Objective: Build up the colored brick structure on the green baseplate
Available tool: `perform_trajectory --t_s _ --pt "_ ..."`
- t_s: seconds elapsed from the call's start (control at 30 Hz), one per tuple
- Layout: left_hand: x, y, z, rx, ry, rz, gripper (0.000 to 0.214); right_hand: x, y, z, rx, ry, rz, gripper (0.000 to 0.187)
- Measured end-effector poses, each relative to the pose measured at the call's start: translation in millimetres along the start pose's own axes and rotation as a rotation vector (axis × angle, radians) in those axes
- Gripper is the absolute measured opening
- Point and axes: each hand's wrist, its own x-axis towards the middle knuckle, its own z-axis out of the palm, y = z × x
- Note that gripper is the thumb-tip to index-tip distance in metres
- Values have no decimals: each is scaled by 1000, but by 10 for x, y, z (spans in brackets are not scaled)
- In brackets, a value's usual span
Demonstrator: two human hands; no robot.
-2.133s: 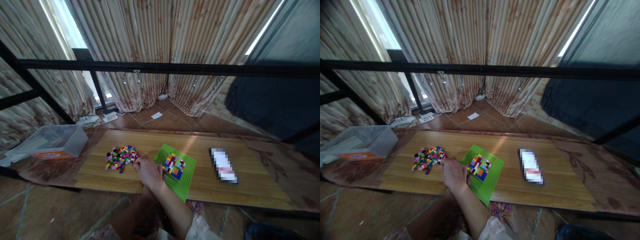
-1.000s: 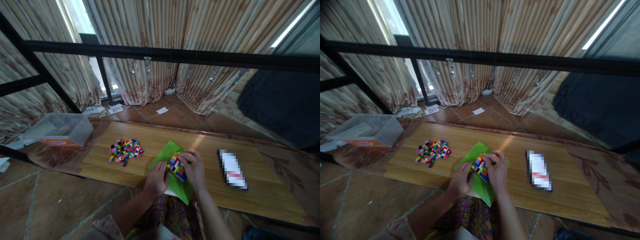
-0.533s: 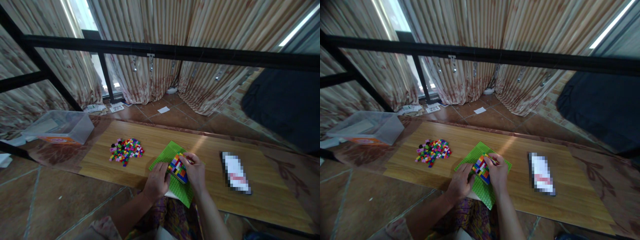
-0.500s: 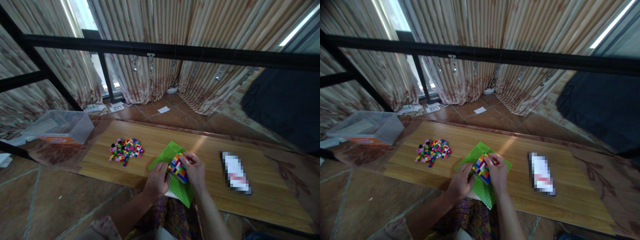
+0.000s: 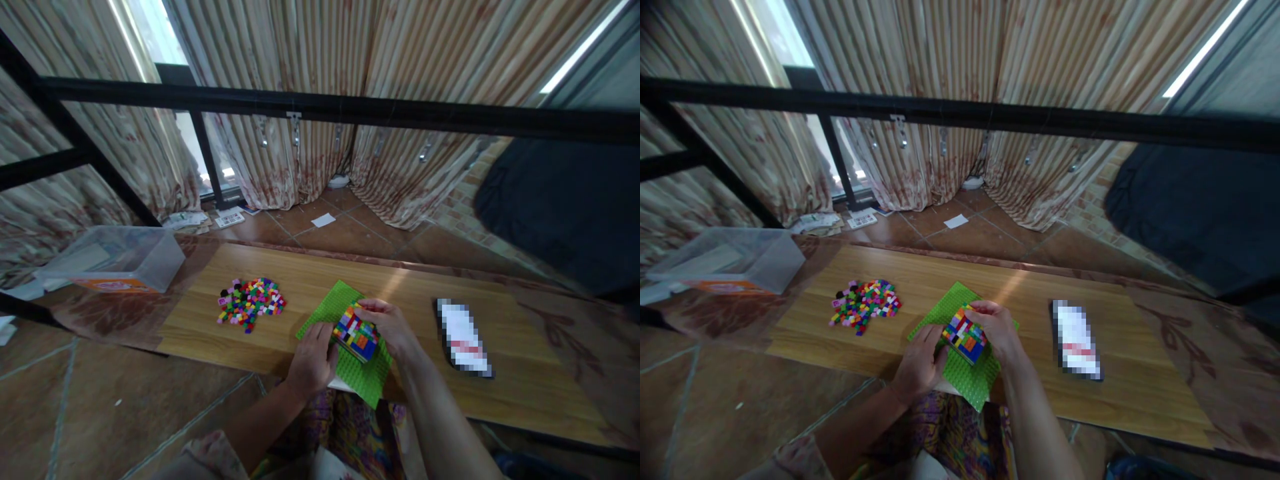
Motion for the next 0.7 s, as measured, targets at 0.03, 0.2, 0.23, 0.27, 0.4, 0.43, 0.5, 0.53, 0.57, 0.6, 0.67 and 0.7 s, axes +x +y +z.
perform_trajectory --t_s 0.03,0.2,0.23,0.27,0.4,0.43,0.5,0.53,0.57,0.6,0.67,0.7 --pt "-1 0 4 4 4 -5 34 -1 8 1 -7 -1 -2 48" --pt "-1 13 4 4 -21 -53 34 -48 110 24 6 67 -93 50" --pt "1 18 1 1 -28 -63 33 -65 136 23 15 88 -119 50" --pt "2 22 -3 -1 -36 -74 33 -84 161 18 21 110 -144 50" --pt "12 43 -16 -4 -61 -118 33 -175 252 -42 15 208 -221 45" --pt "14 48 -18 -6 -65 -127 33 -196 273 -60 -3 229 -232 45" --pt "16 56 -22 -13 -76 -136 34 -225 314 -86 -64 254 -245 45" --pt "15 58 -24 -17 -81 -138 33 -230 334 -96 -94 260 -246 45" --pt "14 60 -24 -20 -84 -139 33 -228 353 -104 -118 263 -245 45" --pt "12 61 -24 -22 -83 -140 33 -223 369 -111 -135 264 -245 46" --pt "6 65 -24 -25 -83 -140 34 -208 387 -127 -159 264 -246 48" --pt "3 69 -25 -26 -85 -142 35 -205 384 -135 -173 265 -244 49"
